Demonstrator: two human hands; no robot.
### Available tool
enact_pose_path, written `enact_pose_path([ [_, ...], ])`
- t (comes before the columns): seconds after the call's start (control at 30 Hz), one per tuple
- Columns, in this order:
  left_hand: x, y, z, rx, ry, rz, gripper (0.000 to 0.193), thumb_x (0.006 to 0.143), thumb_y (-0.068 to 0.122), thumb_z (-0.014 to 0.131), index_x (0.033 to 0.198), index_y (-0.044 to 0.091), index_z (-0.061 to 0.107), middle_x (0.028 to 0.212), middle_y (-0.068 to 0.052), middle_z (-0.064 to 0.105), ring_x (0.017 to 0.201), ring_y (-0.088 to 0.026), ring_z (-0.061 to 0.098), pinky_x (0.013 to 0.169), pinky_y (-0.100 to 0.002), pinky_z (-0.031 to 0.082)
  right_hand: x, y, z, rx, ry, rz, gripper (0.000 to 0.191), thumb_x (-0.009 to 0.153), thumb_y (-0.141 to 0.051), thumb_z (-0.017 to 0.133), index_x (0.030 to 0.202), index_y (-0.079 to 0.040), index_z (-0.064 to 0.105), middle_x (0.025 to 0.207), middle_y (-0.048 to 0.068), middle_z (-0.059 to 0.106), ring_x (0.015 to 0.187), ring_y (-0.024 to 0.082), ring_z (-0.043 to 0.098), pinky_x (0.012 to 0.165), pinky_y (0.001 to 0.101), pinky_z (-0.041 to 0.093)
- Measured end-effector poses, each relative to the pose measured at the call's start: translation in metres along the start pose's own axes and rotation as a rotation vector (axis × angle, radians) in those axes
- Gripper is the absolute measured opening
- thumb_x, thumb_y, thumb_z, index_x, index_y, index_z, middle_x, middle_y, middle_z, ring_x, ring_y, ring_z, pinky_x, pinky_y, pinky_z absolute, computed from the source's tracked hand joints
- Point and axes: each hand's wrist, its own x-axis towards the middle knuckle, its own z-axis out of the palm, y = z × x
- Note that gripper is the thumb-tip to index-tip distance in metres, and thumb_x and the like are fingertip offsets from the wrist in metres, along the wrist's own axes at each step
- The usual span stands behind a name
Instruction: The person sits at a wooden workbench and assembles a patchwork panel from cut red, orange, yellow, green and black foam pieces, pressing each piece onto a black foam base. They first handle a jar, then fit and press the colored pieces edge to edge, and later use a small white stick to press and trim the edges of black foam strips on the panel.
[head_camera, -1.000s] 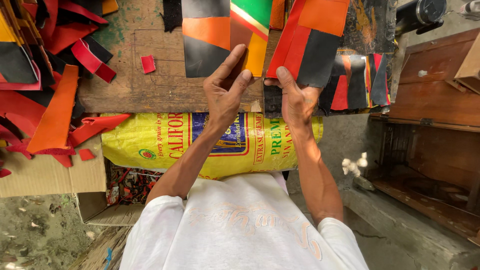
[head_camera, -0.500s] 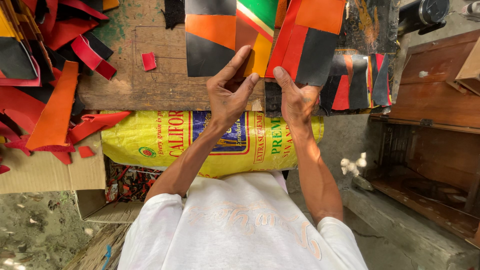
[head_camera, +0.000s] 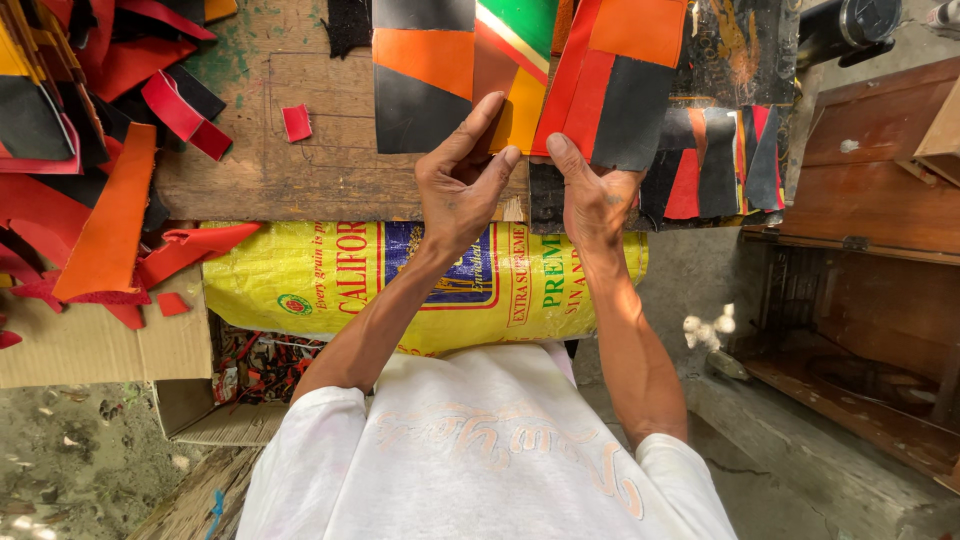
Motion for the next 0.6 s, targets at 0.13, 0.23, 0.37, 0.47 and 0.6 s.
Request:
enact_pose_path([
  [0.13,0.0006,0.001,0.0006,0.025,-0.001,0.014,0.056,0.098,-0.006,0.073,0.149,0.003,0.052,0.151,-0.017,0.058,0.133,-0.023,0.065,0.109,-0.036,0.056,0.0008,-0.0002,0.001,-0.036,0.01,-0.012,0.046,0.099,0.005,0.076,0.139,-0.002,0.053,0.137,0.013,0.06,0.125,0.022,0.064,0.116,0.0391,0.054],
  [0.23,0.0008,0.0016,0.0005,0.032,0.0,0.01,0.056,0.098,-0.006,0.073,0.149,0.003,0.052,0.151,-0.018,0.058,0.133,-0.024,0.065,0.109,-0.036,0.055,0.0004,-0.0003,0.0023,-0.043,0.019,-0.021,0.047,0.098,0.004,0.076,0.138,-0.001,0.053,0.136,0.012,0.061,0.124,0.021,0.064,0.115,0.0383,0.054],
  [0.37,0.0003,0.0027,0.0011,0.033,0.004,0.022,0.055,0.099,-0.005,0.073,0.149,0.003,0.052,0.15,-0.017,0.059,0.133,-0.023,0.065,0.108,-0.036,0.056,-0.0003,-0.0015,0.0029,-0.111,0.004,-0.044,0.042,0.098,0.004,0.077,0.135,0.001,0.058,0.131,0.013,0.065,0.119,0.021,0.067,0.112,0.0377,0.055],
  [0.47,-0.0004,0.0036,0.0019,0.014,0.007,0.01,0.054,0.099,-0.005,0.072,0.149,0.002,0.052,0.148,-0.017,0.06,0.131,-0.022,0.066,0.108,-0.035,0.057,-0.0002,-0.0014,0.003,-0.114,0.018,-0.023,0.041,0.095,0.004,0.08,0.131,0.001,0.06,0.127,0.012,0.067,0.114,0.021,0.069,0.107,0.0381,0.058],
  [0.6,-0.0003,0.0042,0.004,0.029,0.039,0.01,0.054,0.099,-0.004,0.072,0.149,0.002,0.052,0.147,-0.017,0.061,0.128,-0.021,0.067,0.108,-0.034,0.06,-0.0008,0.0007,0.0031,-0.077,-0.019,-0.041,0.048,0.093,0.005,0.082,0.134,0.0,0.058,0.129,0.013,0.066,0.118,0.022,0.068,0.111,0.0379,0.057],
])
